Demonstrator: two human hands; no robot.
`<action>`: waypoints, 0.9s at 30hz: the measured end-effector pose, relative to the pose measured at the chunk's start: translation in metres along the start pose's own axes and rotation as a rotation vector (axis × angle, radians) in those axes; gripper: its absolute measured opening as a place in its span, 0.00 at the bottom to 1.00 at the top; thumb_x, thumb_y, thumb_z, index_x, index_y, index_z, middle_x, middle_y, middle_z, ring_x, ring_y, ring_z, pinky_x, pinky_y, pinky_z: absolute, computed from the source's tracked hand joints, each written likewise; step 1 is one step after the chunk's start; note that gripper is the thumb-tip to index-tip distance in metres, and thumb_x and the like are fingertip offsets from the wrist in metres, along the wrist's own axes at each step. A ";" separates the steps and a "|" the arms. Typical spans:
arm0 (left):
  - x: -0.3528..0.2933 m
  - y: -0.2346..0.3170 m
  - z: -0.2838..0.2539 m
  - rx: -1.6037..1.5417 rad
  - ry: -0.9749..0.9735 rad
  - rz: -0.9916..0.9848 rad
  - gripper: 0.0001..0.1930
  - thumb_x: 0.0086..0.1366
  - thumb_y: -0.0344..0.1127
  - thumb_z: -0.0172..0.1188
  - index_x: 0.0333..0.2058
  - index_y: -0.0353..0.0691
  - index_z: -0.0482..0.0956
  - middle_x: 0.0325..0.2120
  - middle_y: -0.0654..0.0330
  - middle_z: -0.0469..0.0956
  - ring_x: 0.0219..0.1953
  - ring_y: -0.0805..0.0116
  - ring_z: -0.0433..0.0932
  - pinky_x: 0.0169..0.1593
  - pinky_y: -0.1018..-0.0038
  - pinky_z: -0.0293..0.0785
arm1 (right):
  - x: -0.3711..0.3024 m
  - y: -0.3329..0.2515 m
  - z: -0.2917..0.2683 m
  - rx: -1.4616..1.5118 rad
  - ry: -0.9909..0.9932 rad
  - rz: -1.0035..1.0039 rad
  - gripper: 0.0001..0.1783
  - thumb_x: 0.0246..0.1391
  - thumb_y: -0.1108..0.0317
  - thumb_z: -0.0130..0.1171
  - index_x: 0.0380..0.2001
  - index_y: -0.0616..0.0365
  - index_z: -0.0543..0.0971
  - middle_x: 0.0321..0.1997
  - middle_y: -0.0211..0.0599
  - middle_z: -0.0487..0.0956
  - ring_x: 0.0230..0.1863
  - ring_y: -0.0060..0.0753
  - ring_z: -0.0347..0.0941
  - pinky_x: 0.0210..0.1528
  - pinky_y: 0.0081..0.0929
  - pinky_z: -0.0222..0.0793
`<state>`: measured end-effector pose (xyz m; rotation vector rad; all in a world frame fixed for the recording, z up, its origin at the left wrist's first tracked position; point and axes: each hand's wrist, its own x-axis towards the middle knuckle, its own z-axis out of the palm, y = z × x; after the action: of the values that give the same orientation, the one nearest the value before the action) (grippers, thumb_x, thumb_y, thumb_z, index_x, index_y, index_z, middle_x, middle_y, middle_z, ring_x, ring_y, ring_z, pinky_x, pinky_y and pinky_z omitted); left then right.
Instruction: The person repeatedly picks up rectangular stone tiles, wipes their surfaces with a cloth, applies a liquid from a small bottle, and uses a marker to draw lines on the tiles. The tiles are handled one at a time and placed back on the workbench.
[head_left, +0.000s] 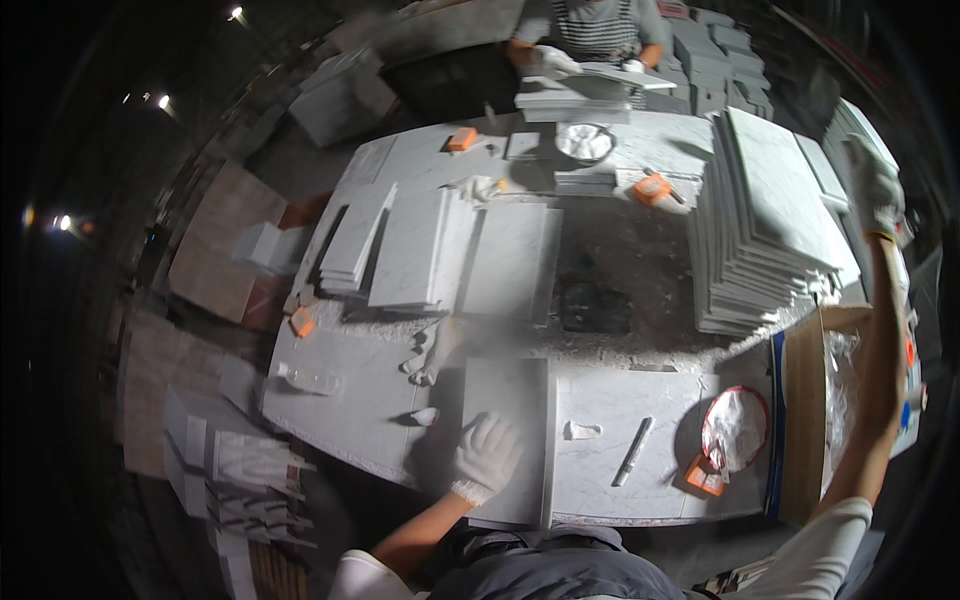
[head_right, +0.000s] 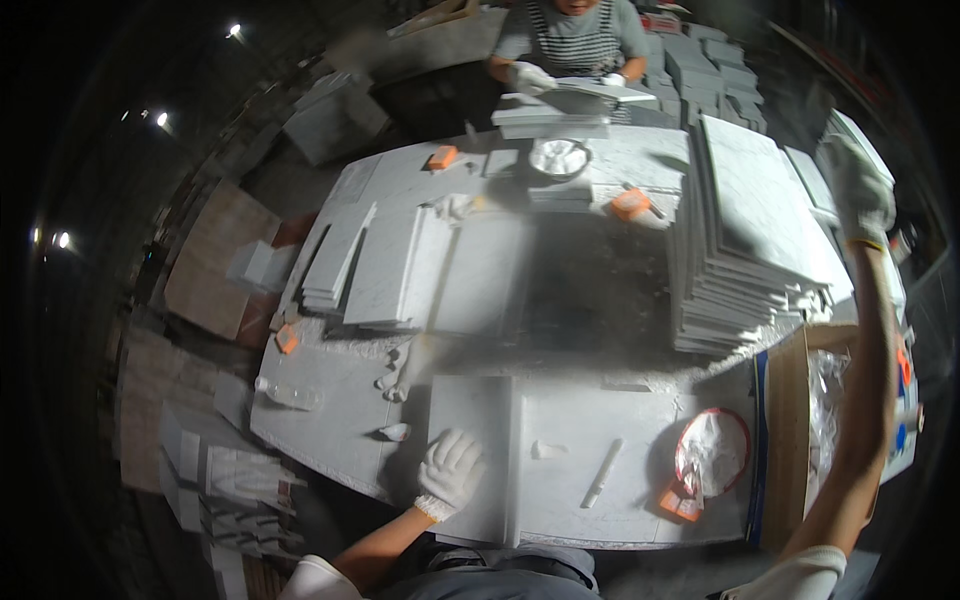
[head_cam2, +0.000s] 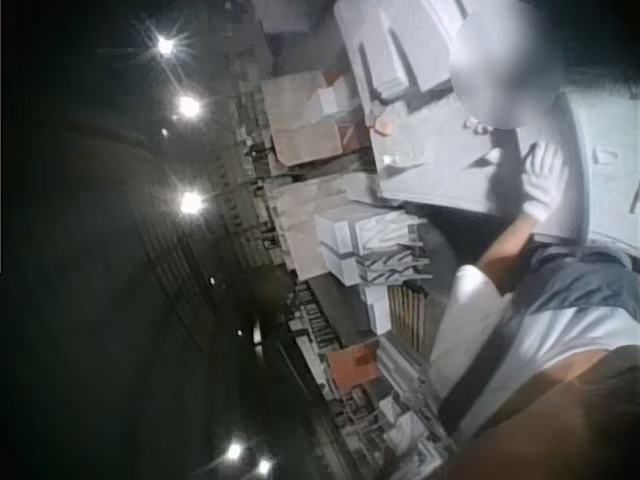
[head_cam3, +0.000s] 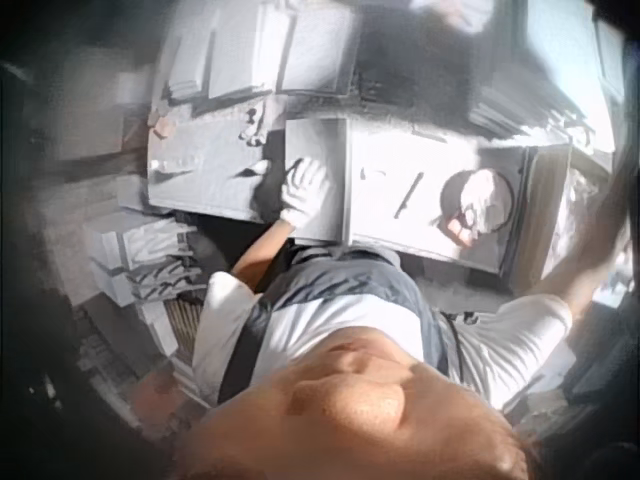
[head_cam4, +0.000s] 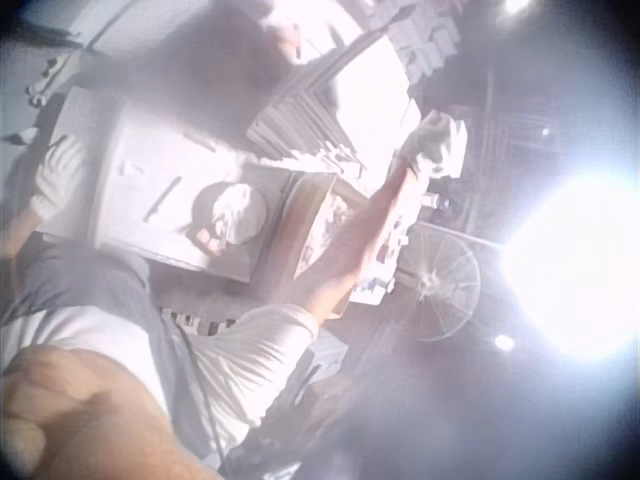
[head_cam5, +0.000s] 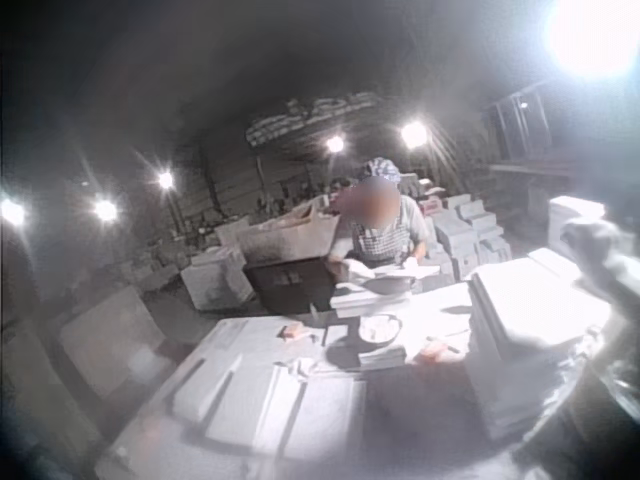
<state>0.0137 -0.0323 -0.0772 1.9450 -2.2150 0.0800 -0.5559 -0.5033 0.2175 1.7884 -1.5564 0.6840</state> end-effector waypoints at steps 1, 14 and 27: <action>-0.001 -0.002 0.003 0.060 0.024 -0.013 0.25 0.66 0.47 0.57 0.60 0.47 0.74 0.62 0.59 0.72 0.67 0.56 0.66 0.69 0.58 0.64 | 0.022 0.001 -0.011 0.051 0.081 -0.097 0.16 0.69 0.54 0.54 0.51 0.48 0.83 0.48 0.39 0.85 0.49 0.46 0.83 0.50 0.35 0.79; 0.009 0.014 -0.020 -0.006 0.220 0.154 0.19 0.71 0.42 0.58 0.56 0.41 0.79 0.55 0.55 0.79 0.60 0.55 0.76 0.54 0.67 0.79 | -0.250 -0.257 -0.163 1.467 -1.098 0.090 0.18 0.63 0.62 0.66 0.53 0.58 0.83 0.41 0.36 0.86 0.30 0.24 0.82 0.33 0.22 0.80; 0.118 -0.024 0.018 0.161 -0.145 0.399 0.36 0.74 0.56 0.42 0.74 0.44 0.57 0.76 0.51 0.52 0.78 0.52 0.49 0.79 0.52 0.39 | -0.469 -0.301 -0.186 1.557 -1.310 1.136 0.20 0.67 0.59 0.63 0.56 0.61 0.81 0.32 0.28 0.81 0.24 0.21 0.78 0.25 0.19 0.74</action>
<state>0.0212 -0.1542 -0.0757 1.5932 -2.7423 0.1830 -0.3242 -0.0385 -0.0578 2.3079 -3.7277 1.7820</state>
